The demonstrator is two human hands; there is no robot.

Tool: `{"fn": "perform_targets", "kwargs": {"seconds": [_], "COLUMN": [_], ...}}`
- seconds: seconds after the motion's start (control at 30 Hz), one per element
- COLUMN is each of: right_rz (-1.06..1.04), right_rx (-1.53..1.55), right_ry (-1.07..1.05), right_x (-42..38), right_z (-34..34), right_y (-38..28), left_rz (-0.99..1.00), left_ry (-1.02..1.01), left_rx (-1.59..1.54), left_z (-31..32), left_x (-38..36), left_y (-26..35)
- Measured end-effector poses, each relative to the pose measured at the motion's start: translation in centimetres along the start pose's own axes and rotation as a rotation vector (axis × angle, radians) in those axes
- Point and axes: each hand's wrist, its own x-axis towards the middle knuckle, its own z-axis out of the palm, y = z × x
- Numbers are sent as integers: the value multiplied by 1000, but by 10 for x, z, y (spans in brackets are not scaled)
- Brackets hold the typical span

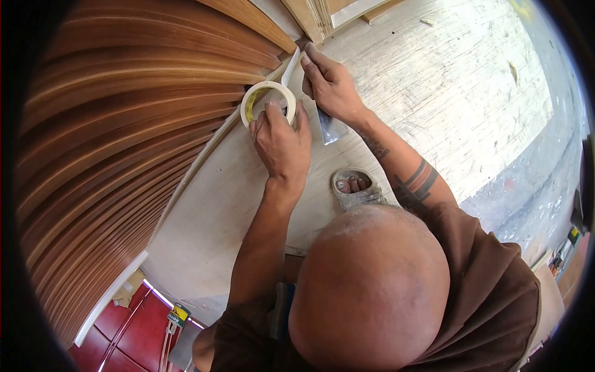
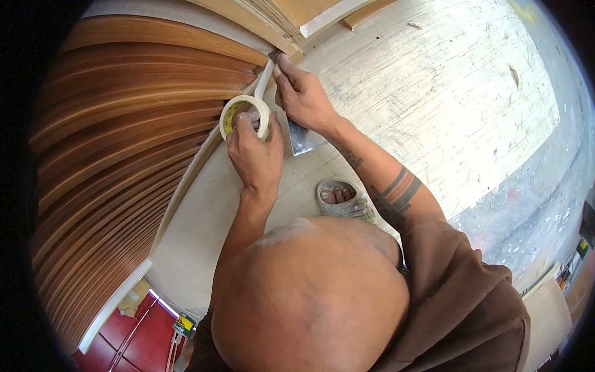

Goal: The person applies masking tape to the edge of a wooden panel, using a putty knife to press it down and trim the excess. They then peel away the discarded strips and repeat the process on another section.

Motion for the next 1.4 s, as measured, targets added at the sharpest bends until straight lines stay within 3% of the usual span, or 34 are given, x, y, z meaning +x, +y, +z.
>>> {"fn": "perform_targets", "kwargs": {"seconds": [0.2, 0.4, 0.53, 0.73, 0.8, 1.0, 1.23, 1.3, 1.33, 1.4], "right_rz": [-16, -89, -81, -186, -291, -162, -207, -367, -365, -167], "right_rx": [-132, -233, -204, -510, -820, -1165, -1080, -752, -752, -617], "right_ry": [-181, 61, 51, 57, 119, 91, 122, 214, 215, 99], "right_x": [11, -8, -7, 4, 6, -1, -7, -5, -4, -3], "right_z": [-34, -34, -29, -25, -21, -24, -13, -18, -23, -33], "right_y": [-1, -13, -9, 1, 5, -5, 6, 3, -2, -11], "left_rz": [-9, 0, 15, 31, 25, 23, 18, 16, -6, -24], "left_ry": [0, -23, -23, -15, -13, -6, -27, -28, -38, -49], "left_rx": [20, 24, 13, 18, 10, 33, 2, -7, 0, 5], "left_z": [0, -4, -4, -3, -3, -1, -3, -3, -3, 0], "left_x": [1, 3, 2, 2, 3, 1, 1, 2, 3, 4], "left_y": [2, 2, 1, 2, 1, 1, 1, 2, 3, 4]}}
